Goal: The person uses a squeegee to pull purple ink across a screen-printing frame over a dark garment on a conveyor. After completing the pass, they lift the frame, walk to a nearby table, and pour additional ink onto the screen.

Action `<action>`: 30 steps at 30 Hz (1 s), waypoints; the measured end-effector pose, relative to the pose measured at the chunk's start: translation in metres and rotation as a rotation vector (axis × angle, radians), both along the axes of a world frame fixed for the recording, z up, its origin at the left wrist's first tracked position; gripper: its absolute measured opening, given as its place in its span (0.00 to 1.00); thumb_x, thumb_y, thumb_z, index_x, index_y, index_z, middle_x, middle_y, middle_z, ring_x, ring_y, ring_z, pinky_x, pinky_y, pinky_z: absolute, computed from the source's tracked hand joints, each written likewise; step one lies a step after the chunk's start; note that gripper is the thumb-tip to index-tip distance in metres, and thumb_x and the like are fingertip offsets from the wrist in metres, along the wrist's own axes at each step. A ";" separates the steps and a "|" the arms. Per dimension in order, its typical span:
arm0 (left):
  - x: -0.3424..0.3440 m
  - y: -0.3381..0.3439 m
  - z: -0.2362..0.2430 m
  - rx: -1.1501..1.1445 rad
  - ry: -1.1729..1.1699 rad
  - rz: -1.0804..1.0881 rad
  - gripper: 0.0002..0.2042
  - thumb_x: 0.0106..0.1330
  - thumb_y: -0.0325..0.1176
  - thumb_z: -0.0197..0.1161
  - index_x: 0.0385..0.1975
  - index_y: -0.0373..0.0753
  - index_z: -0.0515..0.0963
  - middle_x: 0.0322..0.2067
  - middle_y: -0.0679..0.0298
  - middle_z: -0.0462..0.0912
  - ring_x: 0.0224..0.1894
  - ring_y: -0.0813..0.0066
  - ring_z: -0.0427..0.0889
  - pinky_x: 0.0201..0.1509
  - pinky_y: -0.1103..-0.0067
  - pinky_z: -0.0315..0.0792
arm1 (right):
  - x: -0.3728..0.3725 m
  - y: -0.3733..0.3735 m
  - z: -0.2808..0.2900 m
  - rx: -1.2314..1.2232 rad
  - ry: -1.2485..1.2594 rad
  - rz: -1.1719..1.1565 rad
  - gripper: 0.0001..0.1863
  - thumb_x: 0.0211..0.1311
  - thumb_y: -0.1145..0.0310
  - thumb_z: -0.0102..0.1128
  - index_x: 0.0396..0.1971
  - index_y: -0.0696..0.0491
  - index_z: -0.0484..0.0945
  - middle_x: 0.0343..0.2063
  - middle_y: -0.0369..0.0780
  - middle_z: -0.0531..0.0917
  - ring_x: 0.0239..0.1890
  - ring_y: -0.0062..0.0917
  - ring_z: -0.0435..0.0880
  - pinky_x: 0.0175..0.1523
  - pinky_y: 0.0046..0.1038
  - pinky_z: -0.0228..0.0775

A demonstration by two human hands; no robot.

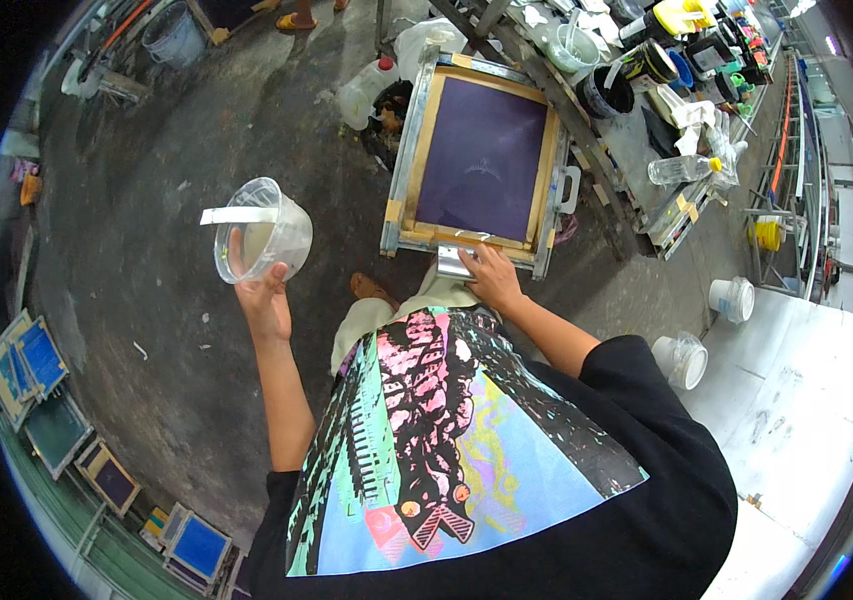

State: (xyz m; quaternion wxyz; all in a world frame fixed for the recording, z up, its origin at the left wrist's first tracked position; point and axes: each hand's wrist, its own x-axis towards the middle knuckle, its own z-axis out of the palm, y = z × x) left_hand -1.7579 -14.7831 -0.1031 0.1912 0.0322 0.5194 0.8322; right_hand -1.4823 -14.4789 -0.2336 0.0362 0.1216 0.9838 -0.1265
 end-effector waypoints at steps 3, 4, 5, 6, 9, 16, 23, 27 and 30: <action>-0.002 0.002 0.003 0.059 -0.050 0.026 0.49 0.53 0.24 0.80 0.76 0.44 0.59 0.69 0.58 0.70 0.71 0.61 0.70 0.75 0.65 0.66 | -0.001 0.007 0.013 -0.066 0.059 0.015 0.36 0.44 0.66 0.76 0.60 0.47 0.79 0.43 0.40 0.78 0.50 0.36 0.78 0.52 0.38 0.70; -0.002 0.003 0.003 0.069 -0.048 0.026 0.49 0.53 0.24 0.80 0.76 0.44 0.59 0.69 0.59 0.70 0.70 0.61 0.70 0.75 0.65 0.66 | -0.007 0.011 0.017 -0.066 0.102 0.025 0.35 0.44 0.67 0.76 0.59 0.47 0.80 0.42 0.39 0.78 0.49 0.36 0.78 0.51 0.38 0.69; -0.003 0.003 0.003 0.078 -0.045 0.029 0.49 0.53 0.23 0.80 0.76 0.44 0.59 0.69 0.59 0.70 0.70 0.62 0.70 0.74 0.66 0.66 | -0.014 0.015 0.020 -0.068 0.145 0.036 0.34 0.45 0.68 0.76 0.58 0.48 0.80 0.41 0.39 0.78 0.48 0.36 0.78 0.50 0.38 0.69; -0.004 0.002 0.003 0.088 -0.042 0.024 0.49 0.53 0.23 0.80 0.76 0.44 0.59 0.69 0.60 0.69 0.70 0.62 0.70 0.74 0.66 0.66 | -0.029 0.018 0.032 -0.077 0.103 -0.024 0.32 0.45 0.71 0.74 0.56 0.47 0.81 0.41 0.39 0.78 0.48 0.37 0.78 0.51 0.39 0.67; 0.000 -0.006 0.008 0.090 -0.016 0.032 0.49 0.53 0.23 0.80 0.76 0.45 0.59 0.69 0.60 0.69 0.70 0.63 0.70 0.74 0.67 0.67 | -0.073 0.039 0.031 -0.051 0.182 0.004 0.28 0.48 0.75 0.69 0.55 0.46 0.82 0.41 0.37 0.79 0.49 0.36 0.78 0.53 0.38 0.69; 0.004 -0.008 0.012 0.088 -0.043 0.033 0.51 0.51 0.24 0.82 0.77 0.45 0.59 0.70 0.61 0.69 0.71 0.63 0.70 0.75 0.67 0.66 | -0.126 0.082 0.000 0.016 0.128 0.219 0.21 0.55 0.76 0.63 0.49 0.43 0.85 0.46 0.33 0.84 0.52 0.32 0.80 0.58 0.38 0.69; 0.013 -0.011 0.007 0.028 -0.024 0.063 0.51 0.52 0.29 0.83 0.77 0.45 0.59 0.70 0.59 0.67 0.71 0.60 0.69 0.73 0.65 0.68 | -0.136 0.084 -0.029 -0.030 0.120 0.281 0.21 0.56 0.77 0.62 0.49 0.44 0.86 0.51 0.33 0.86 0.59 0.32 0.78 0.65 0.40 0.66; 0.021 -0.017 0.009 0.033 -0.039 0.080 0.51 0.52 0.29 0.83 0.77 0.46 0.59 0.70 0.60 0.68 0.71 0.60 0.69 0.74 0.65 0.68 | -0.136 0.078 -0.027 -0.096 0.118 0.347 0.20 0.57 0.77 0.61 0.50 0.45 0.86 0.52 0.34 0.86 0.60 0.32 0.78 0.67 0.39 0.64; 0.022 -0.013 0.005 0.051 -0.054 0.076 0.51 0.51 0.29 0.83 0.77 0.46 0.59 0.70 0.60 0.68 0.71 0.60 0.69 0.74 0.65 0.68 | -0.139 0.084 -0.028 -0.104 0.153 0.422 0.19 0.57 0.77 0.60 0.49 0.45 0.86 0.51 0.34 0.86 0.58 0.31 0.80 0.65 0.38 0.66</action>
